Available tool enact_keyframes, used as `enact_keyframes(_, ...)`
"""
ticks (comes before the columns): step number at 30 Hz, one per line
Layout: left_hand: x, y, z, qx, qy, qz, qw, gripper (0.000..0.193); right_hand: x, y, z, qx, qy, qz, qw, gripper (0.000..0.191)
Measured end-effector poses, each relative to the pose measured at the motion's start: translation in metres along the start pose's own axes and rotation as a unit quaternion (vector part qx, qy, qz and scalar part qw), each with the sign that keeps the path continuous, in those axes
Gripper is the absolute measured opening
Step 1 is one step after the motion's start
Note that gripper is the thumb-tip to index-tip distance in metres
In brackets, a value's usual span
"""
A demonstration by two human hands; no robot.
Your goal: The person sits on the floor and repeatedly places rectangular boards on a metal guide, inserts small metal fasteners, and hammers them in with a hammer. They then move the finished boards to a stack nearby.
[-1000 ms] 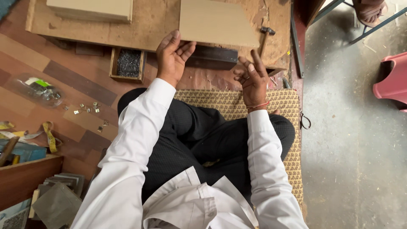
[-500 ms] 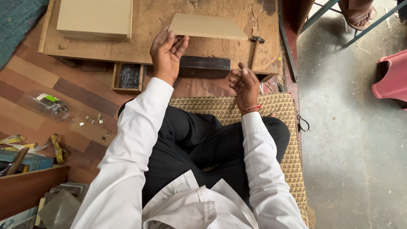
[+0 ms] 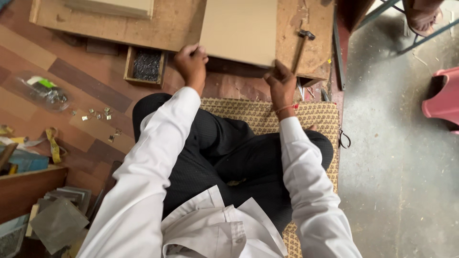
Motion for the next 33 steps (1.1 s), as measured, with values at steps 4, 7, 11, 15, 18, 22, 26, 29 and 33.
enact_keyframes(4,-0.006,0.008,-0.002,-0.257,0.0,-0.151,0.955,0.048,-0.013,-0.003,-0.018,0.347,0.034,0.207,0.914,0.06)
enact_keyframes(7,0.001,0.004,-0.003,-0.311,-0.014,-0.163,0.936,0.052,-0.014,0.006,-0.032,0.359,0.079,0.156,0.917,0.044)
enact_keyframes(11,0.006,0.0,-0.008,-0.328,-0.021,-0.147,0.933,0.042,-0.02,0.006,-0.036,0.331,0.121,0.134,0.926,0.025)
enact_keyframes(15,0.008,0.0,-0.013,-0.349,-0.018,-0.184,0.919,0.037,-0.022,0.002,-0.036,0.319,0.127,0.16,0.926,0.026)
enact_keyframes(18,0.009,-0.006,-0.009,-0.342,-0.011,-0.191,0.92,0.026,-0.019,0.006,-0.042,0.323,0.14,0.199,0.914,0.026)
enact_keyframes(22,0.005,-0.016,-0.007,-0.352,-0.009,-0.189,0.916,0.019,-0.022,0.015,-0.042,0.282,0.156,0.218,0.921,0.024)
enact_keyframes(26,0.009,-0.003,-0.005,-0.3,0.064,-0.25,0.918,0.027,-0.017,0.018,-0.037,0.286,0.071,0.19,0.936,0.027)
enact_keyframes(29,0.029,0.007,0.004,-0.277,0.076,-0.201,0.937,0.044,0.0,0.019,-0.033,0.207,0.122,0.107,0.965,0.026)
enact_keyframes(33,0.074,0.019,0.051,-0.154,-0.07,-0.235,0.957,0.043,0.035,0.01,-0.04,0.178,-0.017,0.132,0.975,0.029)
Point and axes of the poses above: each hand's wrist, its own x-axis away from the middle knuckle, its own z-axis out of the back of the hand, y = z × x, the point moved 3 cm from there along -x, towards the middle knuckle, and after that the axes turned 1 degree about -y, right-handed, at the moved point
